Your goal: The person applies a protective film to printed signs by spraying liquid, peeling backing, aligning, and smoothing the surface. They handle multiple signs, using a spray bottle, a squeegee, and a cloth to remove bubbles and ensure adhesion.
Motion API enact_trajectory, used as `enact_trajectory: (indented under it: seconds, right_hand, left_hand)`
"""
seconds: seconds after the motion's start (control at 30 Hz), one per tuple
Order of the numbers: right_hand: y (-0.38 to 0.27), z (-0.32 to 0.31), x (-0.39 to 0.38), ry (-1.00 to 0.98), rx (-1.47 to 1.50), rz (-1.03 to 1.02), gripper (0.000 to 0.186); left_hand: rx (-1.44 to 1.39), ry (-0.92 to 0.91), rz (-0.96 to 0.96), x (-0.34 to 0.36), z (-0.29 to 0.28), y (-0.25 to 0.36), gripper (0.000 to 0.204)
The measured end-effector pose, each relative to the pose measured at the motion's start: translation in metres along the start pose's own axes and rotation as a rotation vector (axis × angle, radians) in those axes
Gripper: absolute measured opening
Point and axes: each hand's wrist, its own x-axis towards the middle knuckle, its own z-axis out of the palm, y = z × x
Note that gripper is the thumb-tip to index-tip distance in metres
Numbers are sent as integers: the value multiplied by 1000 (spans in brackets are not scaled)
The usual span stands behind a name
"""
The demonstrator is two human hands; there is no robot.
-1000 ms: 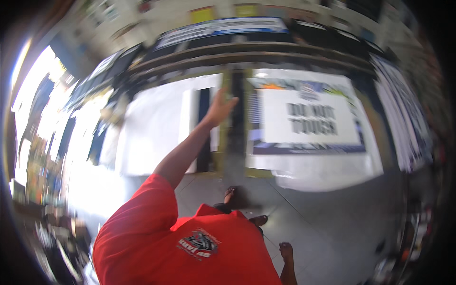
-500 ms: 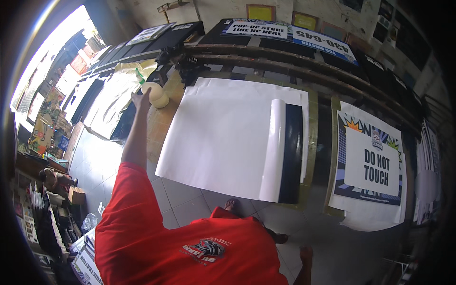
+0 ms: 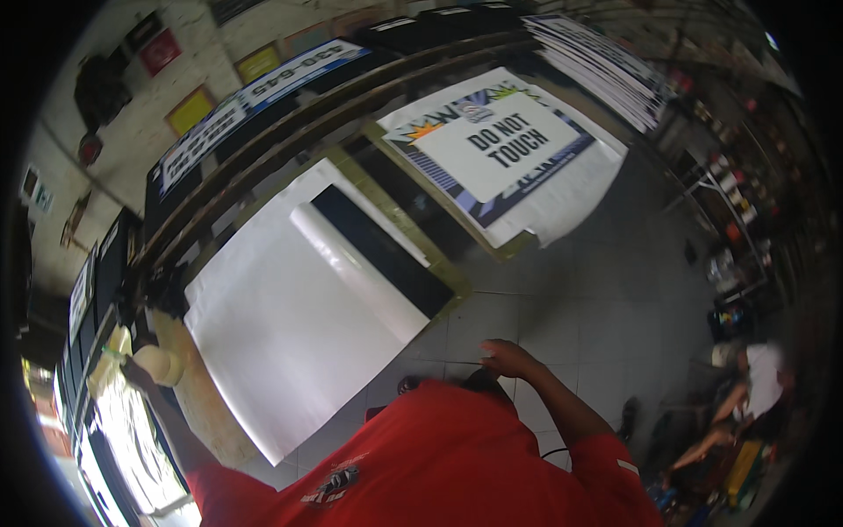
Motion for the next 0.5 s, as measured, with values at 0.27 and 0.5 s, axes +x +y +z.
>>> enact_trajectory:
  seconds: [0.27,0.5]
  right_hand:
    - [-148,-105,-22,327,244,-437,63]
    - [-186,-177,-36,552,190,-819,95]
  left_hand:
    - [-296,-138,237,-57,-207,315,39]
    - [-1034,-628,295,-287,-255,588,40]
